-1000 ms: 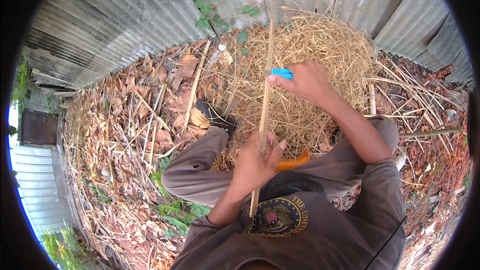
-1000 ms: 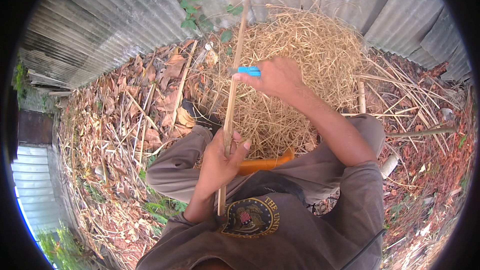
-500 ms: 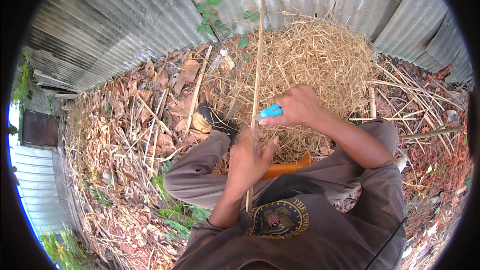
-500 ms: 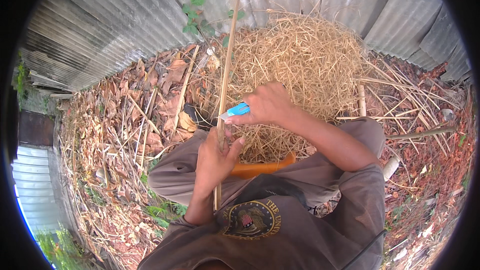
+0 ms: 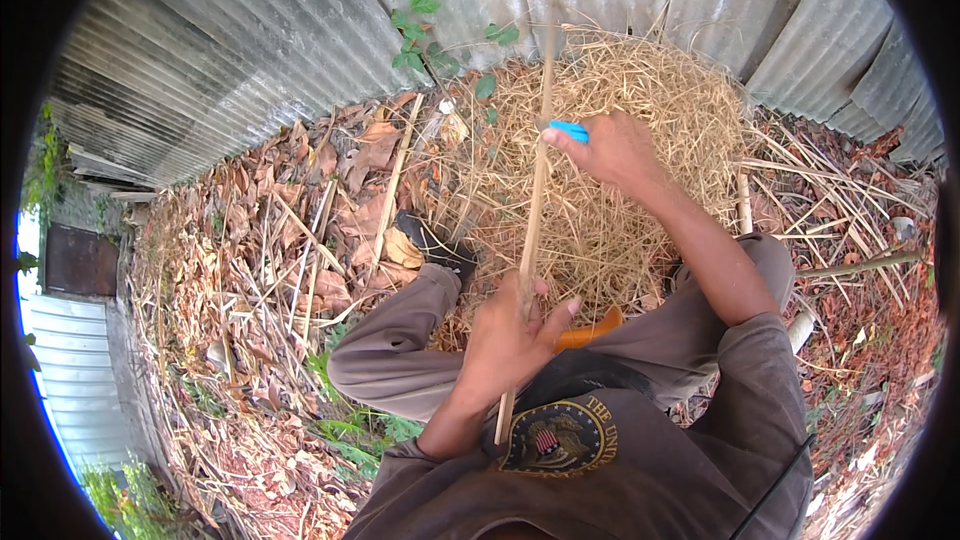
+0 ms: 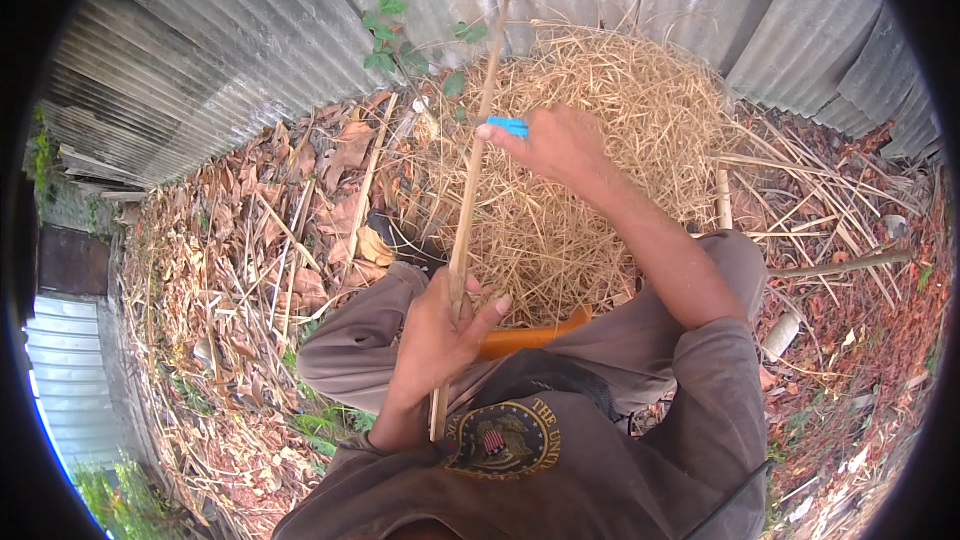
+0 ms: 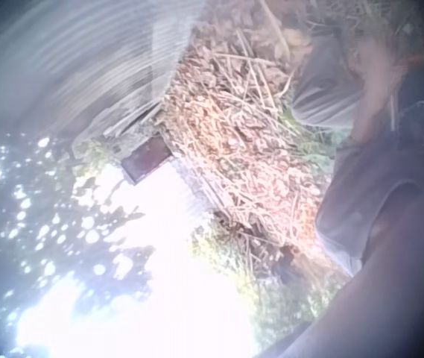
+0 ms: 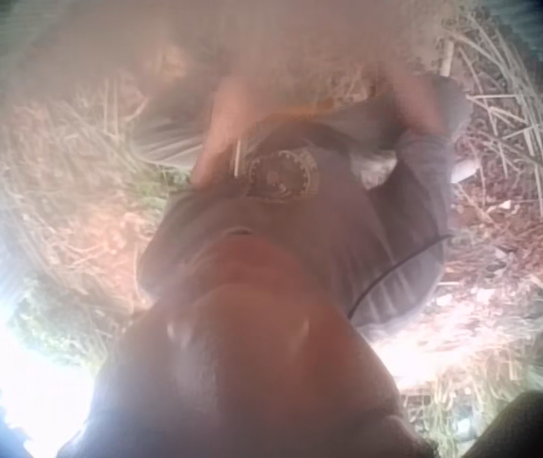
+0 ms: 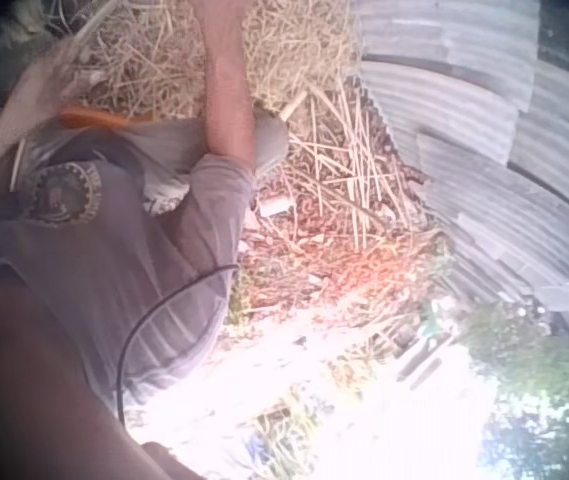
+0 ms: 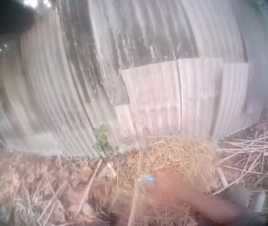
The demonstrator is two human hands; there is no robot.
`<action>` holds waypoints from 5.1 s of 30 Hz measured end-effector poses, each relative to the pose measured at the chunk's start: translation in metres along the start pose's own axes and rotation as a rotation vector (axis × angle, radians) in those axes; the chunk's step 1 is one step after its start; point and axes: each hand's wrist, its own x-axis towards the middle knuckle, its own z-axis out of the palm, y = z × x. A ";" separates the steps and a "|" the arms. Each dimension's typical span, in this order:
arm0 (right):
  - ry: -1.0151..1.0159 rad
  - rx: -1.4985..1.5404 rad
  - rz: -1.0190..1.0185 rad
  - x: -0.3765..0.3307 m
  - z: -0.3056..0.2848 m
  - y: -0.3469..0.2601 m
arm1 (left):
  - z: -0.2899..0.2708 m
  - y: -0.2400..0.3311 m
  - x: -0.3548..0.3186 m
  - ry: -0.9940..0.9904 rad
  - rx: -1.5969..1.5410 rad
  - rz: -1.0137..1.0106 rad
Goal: The person sits on the ground and uses a blue utility knife to shave the bark off a long, thin wooden stick. They hold the stick with one hand and scrape the knife along its length, removing the outer layer and creating wood shavings.
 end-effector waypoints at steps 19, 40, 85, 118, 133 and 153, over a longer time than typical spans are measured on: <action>-0.173 -0.035 -0.416 -0.059 -0.004 -0.043 | 0.001 -0.013 0.011 0.138 0.055 -0.039; -0.009 -0.035 -0.256 -0.006 0.016 -0.009 | -0.003 -0.006 0.005 0.049 0.081 -0.001; -0.142 0.129 -0.415 -0.066 -0.010 -0.043 | -0.009 -0.023 0.011 -0.131 -1.169 -0.264; 0.177 -0.037 -0.135 0.006 -0.021 0.031 | -0.001 -0.007 -0.032 -0.259 -0.831 -0.117; 0.359 0.036 0.434 0.070 -0.068 0.166 | -0.056 -0.038 -0.099 -0.458 -0.553 -0.182; -0.034 0.050 -0.534 -0.055 -0.004 -0.039 | -0.008 -0.018 0.006 0.016 -0.447 -0.060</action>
